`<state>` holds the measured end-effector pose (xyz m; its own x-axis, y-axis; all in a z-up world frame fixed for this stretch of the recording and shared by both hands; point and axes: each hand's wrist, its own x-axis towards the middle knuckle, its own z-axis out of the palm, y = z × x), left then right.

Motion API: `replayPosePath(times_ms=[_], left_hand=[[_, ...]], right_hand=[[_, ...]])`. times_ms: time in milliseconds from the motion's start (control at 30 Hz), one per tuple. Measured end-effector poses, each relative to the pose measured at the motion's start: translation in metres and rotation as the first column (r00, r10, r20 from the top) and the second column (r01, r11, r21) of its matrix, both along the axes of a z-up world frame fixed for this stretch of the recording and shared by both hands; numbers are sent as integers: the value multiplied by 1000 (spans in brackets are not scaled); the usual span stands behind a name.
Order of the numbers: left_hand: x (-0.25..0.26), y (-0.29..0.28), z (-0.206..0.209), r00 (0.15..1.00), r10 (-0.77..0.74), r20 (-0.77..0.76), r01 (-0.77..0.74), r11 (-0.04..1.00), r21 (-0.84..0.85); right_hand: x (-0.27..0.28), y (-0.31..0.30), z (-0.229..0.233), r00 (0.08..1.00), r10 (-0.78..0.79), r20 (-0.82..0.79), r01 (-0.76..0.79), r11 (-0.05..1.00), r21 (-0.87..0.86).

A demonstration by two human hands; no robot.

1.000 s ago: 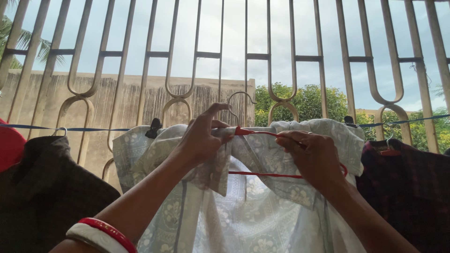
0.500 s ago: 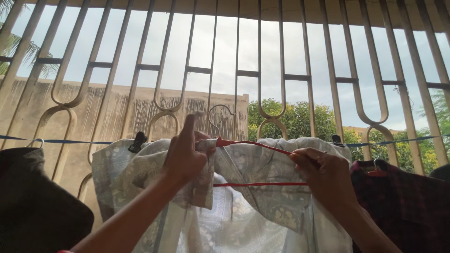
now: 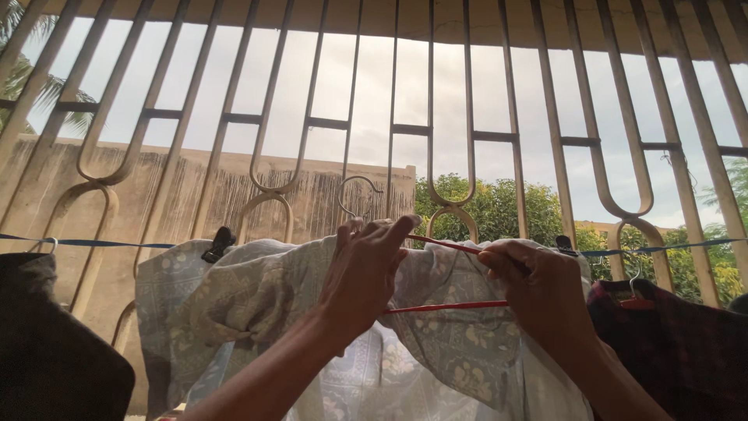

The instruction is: The person hangs a light-colored patterned shirt on a clothesline using black clips and a red hanger. They smooth the fabric, attach clips to the shoulders, and adjust the hanger to secure the shirt for drying.

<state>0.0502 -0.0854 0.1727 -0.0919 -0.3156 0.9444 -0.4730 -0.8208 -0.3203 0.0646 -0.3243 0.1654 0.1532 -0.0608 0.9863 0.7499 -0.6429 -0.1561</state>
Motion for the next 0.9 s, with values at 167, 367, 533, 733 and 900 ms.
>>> replayPosePath(times_ms=[167,367,533,733,900], left_hand=[[24,-3,19,942,-326,-83,324,945,-44],[31,9,28,900,-386,-202,372,922,-104],[20,21,26,898,-396,-193,381,918,-110],[13,23,26,909,-365,-202,334,927,-172],[14,26,26,916,-369,-157,343,924,-170]], right_hand=[[3,-4,-4,992,80,98,-75,996,-55],[6,-24,-2,976,213,-37,-213,977,0],[6,-36,5,976,190,-103,-198,977,-74],[26,-22,1,989,-56,139,88,968,-237],[48,-23,10,977,-154,149,185,958,-219]])
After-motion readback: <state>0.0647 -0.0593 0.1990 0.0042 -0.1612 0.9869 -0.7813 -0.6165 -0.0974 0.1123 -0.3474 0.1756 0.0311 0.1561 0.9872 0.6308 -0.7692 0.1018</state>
